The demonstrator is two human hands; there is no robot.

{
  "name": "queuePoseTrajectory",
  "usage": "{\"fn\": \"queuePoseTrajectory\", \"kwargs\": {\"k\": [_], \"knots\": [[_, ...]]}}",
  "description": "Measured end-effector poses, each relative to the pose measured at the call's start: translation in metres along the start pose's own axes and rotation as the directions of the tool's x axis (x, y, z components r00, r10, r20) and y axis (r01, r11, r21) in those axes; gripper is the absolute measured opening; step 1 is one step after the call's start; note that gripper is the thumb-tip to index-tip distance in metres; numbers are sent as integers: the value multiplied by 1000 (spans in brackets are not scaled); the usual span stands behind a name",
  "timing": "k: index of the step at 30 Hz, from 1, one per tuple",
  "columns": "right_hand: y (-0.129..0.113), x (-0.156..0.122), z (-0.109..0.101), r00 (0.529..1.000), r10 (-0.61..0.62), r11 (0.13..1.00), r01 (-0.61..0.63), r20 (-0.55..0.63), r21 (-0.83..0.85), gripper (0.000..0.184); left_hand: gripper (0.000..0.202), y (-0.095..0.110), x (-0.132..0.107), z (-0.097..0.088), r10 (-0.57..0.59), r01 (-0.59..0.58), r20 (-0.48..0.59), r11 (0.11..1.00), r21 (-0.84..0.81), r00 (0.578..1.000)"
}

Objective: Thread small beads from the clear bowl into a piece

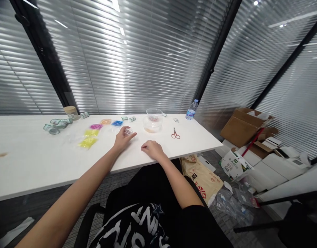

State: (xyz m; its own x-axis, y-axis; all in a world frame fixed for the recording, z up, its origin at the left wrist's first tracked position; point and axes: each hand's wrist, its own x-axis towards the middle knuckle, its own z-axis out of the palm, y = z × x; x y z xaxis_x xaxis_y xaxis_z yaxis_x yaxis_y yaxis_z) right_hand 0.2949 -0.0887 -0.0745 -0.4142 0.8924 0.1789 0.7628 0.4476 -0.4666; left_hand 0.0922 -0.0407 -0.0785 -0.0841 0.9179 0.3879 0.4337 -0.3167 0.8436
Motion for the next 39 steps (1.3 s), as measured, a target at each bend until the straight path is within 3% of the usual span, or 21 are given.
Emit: {"fn": "queuePoseTrajectory", "kwargs": {"k": [5, 9, 14, 20, 25, 32, 39], "knots": [[-6, 8, -11, 992, -15, 998, 23, -127, 61, 24, 36, -1, 0, 0, 16, -16, 18, 1000, 15, 1000], [-18, 38, -25, 969, -47, 986, 84, -243, 145, 27, 36, -1, 1, 0, 56, -57, 43, 998, 17, 997], [-29, 75, -26, 976, -98, 965, 141, -195, 221, 28, 36, 1, 1, 0, 104, -105, 73, 994, 9, 992], [-27, 88, -20, 982, -72, 960, 116, -172, 257, 28, 38, -1, 2, 1, 109, -110, 54, 994, 17, 993], [-13, 76, -29, 990, -12, 970, 46, -143, 238, 30, 37, -1, 1, 0, 91, -92, 58, 995, 26, 994], [34, 25, -27, 997, 78, 989, -76, -8, 130, 26, 37, 3, -1, 0, 72, -74, 54, 997, 32, 996], [42, 3, -3, 992, 87, 993, -80, -88, 87, 25, 38, 4, -1, -1, 57, -60, 56, 997, 43, 997]]}}
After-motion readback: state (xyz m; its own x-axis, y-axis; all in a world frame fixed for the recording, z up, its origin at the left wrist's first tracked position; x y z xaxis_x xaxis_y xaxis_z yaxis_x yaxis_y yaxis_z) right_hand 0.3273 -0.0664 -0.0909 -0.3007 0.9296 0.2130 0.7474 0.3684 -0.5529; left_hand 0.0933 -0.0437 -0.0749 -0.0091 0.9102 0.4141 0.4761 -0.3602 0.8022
